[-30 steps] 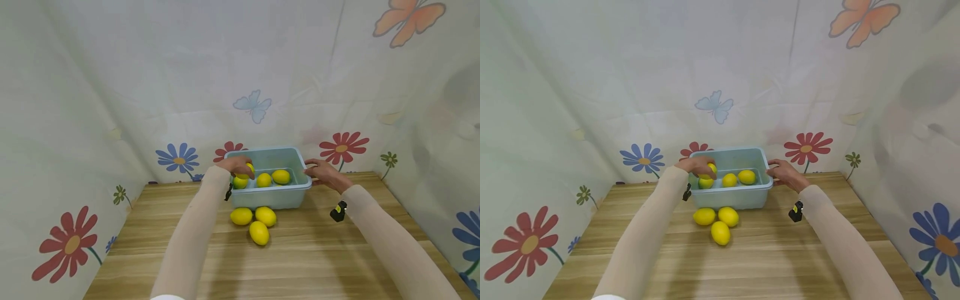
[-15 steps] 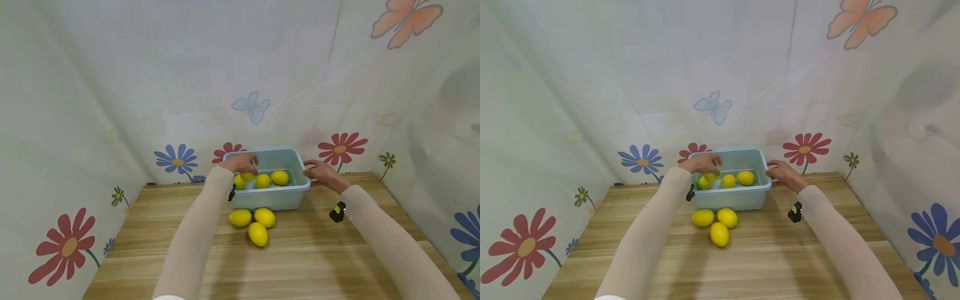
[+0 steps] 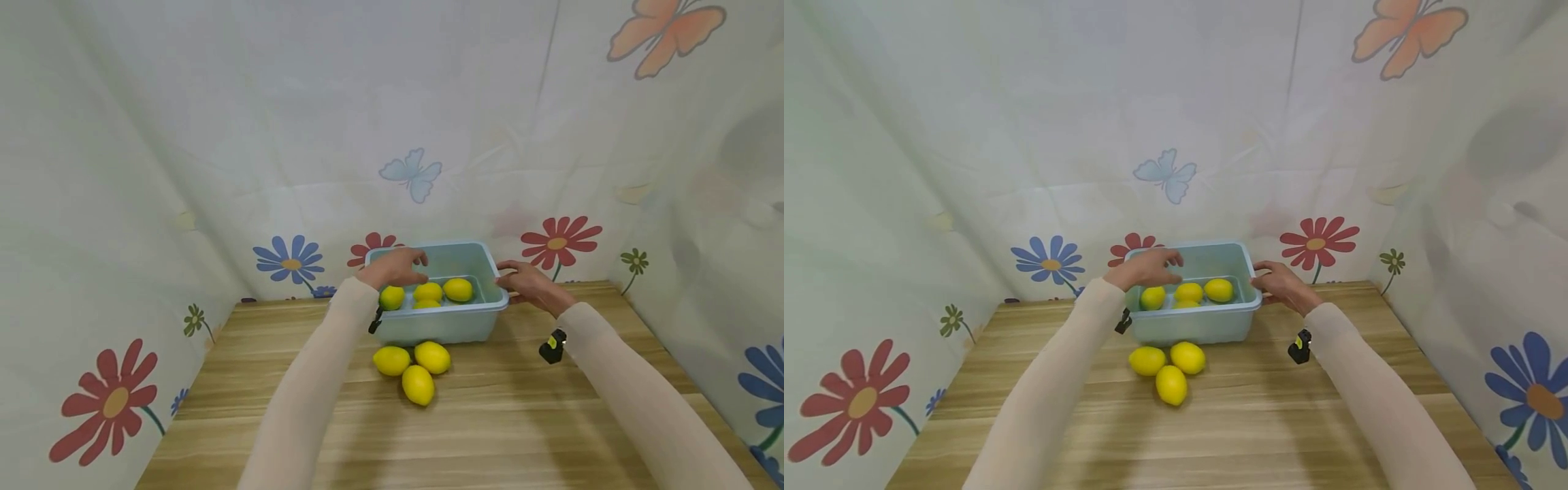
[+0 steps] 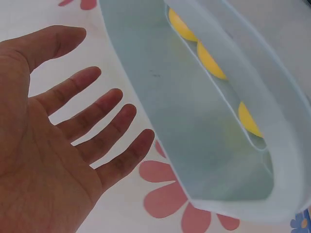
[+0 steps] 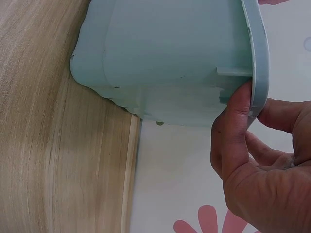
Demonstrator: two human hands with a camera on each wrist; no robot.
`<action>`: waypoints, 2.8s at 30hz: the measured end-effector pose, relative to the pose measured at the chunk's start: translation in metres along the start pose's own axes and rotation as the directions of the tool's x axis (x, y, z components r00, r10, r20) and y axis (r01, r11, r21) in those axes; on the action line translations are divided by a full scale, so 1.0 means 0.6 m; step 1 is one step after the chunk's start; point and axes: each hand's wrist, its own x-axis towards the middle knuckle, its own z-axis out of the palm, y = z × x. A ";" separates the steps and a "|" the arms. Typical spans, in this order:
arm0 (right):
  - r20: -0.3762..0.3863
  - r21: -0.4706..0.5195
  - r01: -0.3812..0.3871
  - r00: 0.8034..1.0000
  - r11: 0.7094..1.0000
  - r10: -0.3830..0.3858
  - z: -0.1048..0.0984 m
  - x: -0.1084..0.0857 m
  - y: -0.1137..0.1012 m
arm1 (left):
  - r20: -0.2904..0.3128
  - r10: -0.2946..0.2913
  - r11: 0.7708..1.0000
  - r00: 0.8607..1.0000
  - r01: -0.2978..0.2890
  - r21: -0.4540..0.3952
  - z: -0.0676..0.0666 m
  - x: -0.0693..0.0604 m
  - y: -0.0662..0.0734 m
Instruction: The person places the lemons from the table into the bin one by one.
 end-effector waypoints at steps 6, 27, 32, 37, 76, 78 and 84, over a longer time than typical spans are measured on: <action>0.010 0.005 0.005 1.000 1.000 -0.005 -0.001 -0.001 -0.001 | -0.044 0.064 0.998 0.997 -0.063 0.016 0.001 -0.017 0.005; 0.032 0.031 0.042 0.999 0.999 -0.043 -0.001 -0.002 0.004 | -0.075 0.111 0.988 0.991 -0.101 0.119 0.028 -0.078 0.000; 0.028 0.028 0.047 0.998 0.998 -0.048 -0.002 -0.004 0.004 | -0.101 0.135 0.987 0.986 -0.125 0.100 0.034 -0.097 0.004; 0.019 0.013 0.050 0.999 0.999 -0.050 0.000 -0.006 0.004 | -0.128 0.183 0.979 0.975 -0.169 0.110 0.046 -0.119 0.007; -0.011 0.016 0.052 0.999 0.998 -0.052 0.001 -0.005 0.007 | -0.136 0.333 0.917 0.933 -0.288 0.276 0.165 -0.228 -0.030; -0.009 0.017 0.051 0.999 0.999 -0.051 0.001 -0.005 0.007 | -0.126 0.333 0.916 0.935 -0.288 0.278 0.172 -0.228 -0.030; -0.009 0.020 0.041 0.999 0.999 -0.041 0.002 -0.004 0.006 | -0.084 0.354 0.907 0.931 -0.320 0.274 0.195 -0.228 -0.026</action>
